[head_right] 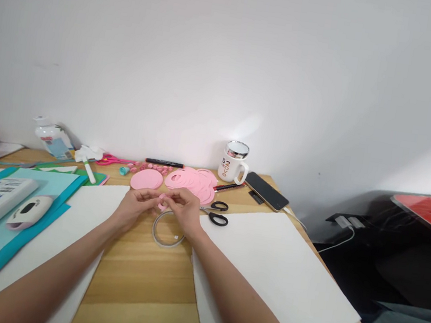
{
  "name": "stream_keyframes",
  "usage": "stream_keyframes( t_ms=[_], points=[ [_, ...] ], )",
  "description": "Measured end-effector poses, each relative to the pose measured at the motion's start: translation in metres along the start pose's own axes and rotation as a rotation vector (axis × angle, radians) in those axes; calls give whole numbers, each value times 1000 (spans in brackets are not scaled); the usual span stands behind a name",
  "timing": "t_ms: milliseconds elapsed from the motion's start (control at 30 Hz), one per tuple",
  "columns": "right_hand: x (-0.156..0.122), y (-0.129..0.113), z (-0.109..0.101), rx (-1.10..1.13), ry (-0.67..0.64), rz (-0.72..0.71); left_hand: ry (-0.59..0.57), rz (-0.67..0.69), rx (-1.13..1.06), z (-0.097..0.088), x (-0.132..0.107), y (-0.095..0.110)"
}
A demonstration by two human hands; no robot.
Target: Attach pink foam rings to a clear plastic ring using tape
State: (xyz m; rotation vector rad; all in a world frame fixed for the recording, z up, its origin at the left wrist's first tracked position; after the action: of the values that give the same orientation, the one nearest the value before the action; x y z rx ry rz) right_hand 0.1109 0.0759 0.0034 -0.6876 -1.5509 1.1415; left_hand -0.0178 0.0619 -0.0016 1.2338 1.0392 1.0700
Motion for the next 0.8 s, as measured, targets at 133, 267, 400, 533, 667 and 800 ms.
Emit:
stream_keyframes(
  t_ms=[133,267,400,533,667,800],
  points=[
    [0,-4,0,-13,-1,1,-4,37,15,0,-1,2],
    [0,2,2,60,-22,73,-28,52,31,2,-1,2],
    [0,4,-1,86,5,76,-30,44,30,3,0,1],
    [1,-1,-2,47,0,7,-37,44,-19,3,1,-1],
    [2,-4,-2,-10,-8,-1,4,51,-45,0,2,-2],
    [1,-3,-1,-35,-25,22,20,18,-71,-2,2,-4]
  ],
)
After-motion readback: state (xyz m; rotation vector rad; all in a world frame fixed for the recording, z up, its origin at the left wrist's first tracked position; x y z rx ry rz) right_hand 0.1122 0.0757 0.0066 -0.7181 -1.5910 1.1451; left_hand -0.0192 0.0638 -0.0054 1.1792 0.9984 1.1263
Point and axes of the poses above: each hand's wrist, its own x-axis towards the middle knuckle, its own z-axis out of the palm, y = z × x, the point moved 7 cm from there along x, towards the middle knuckle, and after that the axes turned 8 degrees about -y, right-handed, at the moved point
